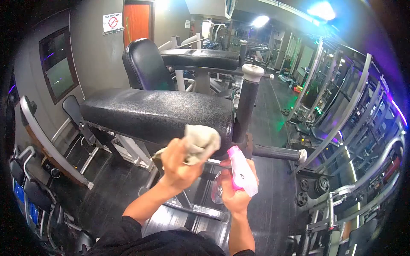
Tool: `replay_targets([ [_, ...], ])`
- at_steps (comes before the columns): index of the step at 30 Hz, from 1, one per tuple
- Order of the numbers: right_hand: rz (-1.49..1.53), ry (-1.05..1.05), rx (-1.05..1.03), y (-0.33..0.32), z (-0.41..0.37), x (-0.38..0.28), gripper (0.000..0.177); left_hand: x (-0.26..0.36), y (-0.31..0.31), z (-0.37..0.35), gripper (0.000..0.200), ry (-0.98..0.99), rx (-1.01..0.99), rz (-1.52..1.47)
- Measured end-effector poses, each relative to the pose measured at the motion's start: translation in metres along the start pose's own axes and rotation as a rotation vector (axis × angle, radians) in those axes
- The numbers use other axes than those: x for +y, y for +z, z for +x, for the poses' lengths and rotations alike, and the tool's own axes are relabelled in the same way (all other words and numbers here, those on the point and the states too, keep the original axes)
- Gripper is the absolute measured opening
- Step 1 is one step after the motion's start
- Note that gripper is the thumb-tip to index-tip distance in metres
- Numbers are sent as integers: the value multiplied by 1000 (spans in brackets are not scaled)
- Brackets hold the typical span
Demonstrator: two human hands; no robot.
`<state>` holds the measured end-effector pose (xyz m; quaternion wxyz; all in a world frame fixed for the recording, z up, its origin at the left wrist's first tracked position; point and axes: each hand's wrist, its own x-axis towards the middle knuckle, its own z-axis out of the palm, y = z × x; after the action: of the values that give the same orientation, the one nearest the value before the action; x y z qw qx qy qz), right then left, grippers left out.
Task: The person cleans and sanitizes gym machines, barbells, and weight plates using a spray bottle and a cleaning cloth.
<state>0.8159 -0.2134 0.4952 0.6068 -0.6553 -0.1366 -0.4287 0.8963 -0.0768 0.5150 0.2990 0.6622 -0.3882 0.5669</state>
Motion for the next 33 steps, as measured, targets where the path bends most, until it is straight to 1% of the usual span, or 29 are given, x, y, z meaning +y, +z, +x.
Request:
replay_targets([
  [1, 20, -2, 18, 1, 0, -1, 25, 0, 0, 1, 24, 1, -1, -3],
  [3, 30, -4, 11, 0, -1, -4, 25, -3, 1, 7, 24, 70, 1, 34],
  [4, 41, -5, 1, -1, -2, -6, 25, -6, -7, 13, 18, 65, -8, 93],
  [6, 46, 11, -10, -3, -3, -9, 25, -21, -18, 15, 13, -53, 6, 176],
  [8, 50, 21, -22, -6, -4, -8, 25, -53, -26, 10, 16, -130, 107, 301],
  [10, 121, 17, -43, -12, -7, -2, 26, -71, -46, 13, 18, -346, 118, 376],
  [12, 74, 21, -84, -18, -9, -1, 26, -83, -55, 11, 26, -315, 243, 510],
  [13, 27, 20, -115, -20, -10, -1, 27, -78, -55, 10, 30, -387, 268, 514],
  [14, 33, 27, -128, -21, -11, 0, 27, -74, -52, 7, 30, -396, 266, 528],
  [16, 44, 40, -114, -24, -15, 2, 27, -64, -41, 4, 30, -408, 317, 332],
  [17, 48, 44, -122, -24, -16, 1, 27, -52, -36, 5, 30, -379, 253, 309],
  [18, 109, 87, -80, -24, -17, -2, 26, -42, -26, 4, 32, -312, 222, 321],
  [19, 170, 128, -37, -24, -17, -3, 25, -30, -15, 3, 33, -234, 194, 313],
  [20, 175, 127, -40, -25, -16, -1, 25, -17, -8, 4, 34, -131, 164, 257],
  [22, 55, 102, -28, -28, -16, 3, 22, 8, 13, -1, 39, -70, 141, 163],
  [23, 59, 103, -31, -26, -16, 4, 22, 13, 16, -2, 41, -15, 50, 64],
  [24, 72, 87, -16, -24, -14, 4, 21, 17, 18, 6, 41, 32, 120, 81],
  [26, 82, 74, 0, -22, -13, 6, 20, 5, 15, 5, 43, -38, 70, 146],
  [28, 20, 0, -36, -21, -14, 12, 22, -14, -1, 19, 45, -55, 143, 203],
  [29, 19, 1, -35, -18, -14, 10, 22, -25, -16, 22, 40, -106, 92, 334],
  [30, 93, 28, -25, -13, -13, 7, 23, -43, -23, 25, 33, -126, 163, 431],
  [31, 167, 51, -13, -8, -12, 6, 24, -62, -35, 20, 28, -252, 128, 514],
  [32, 166, 47, -8, -7, -13, 6, 24, -78, -49, 24, 29, -252, 183, 536],
  [33, 164, 43, -7, -6, -13, 7, 25, -86, -61, 21, 30, -476, 150, 545],
])
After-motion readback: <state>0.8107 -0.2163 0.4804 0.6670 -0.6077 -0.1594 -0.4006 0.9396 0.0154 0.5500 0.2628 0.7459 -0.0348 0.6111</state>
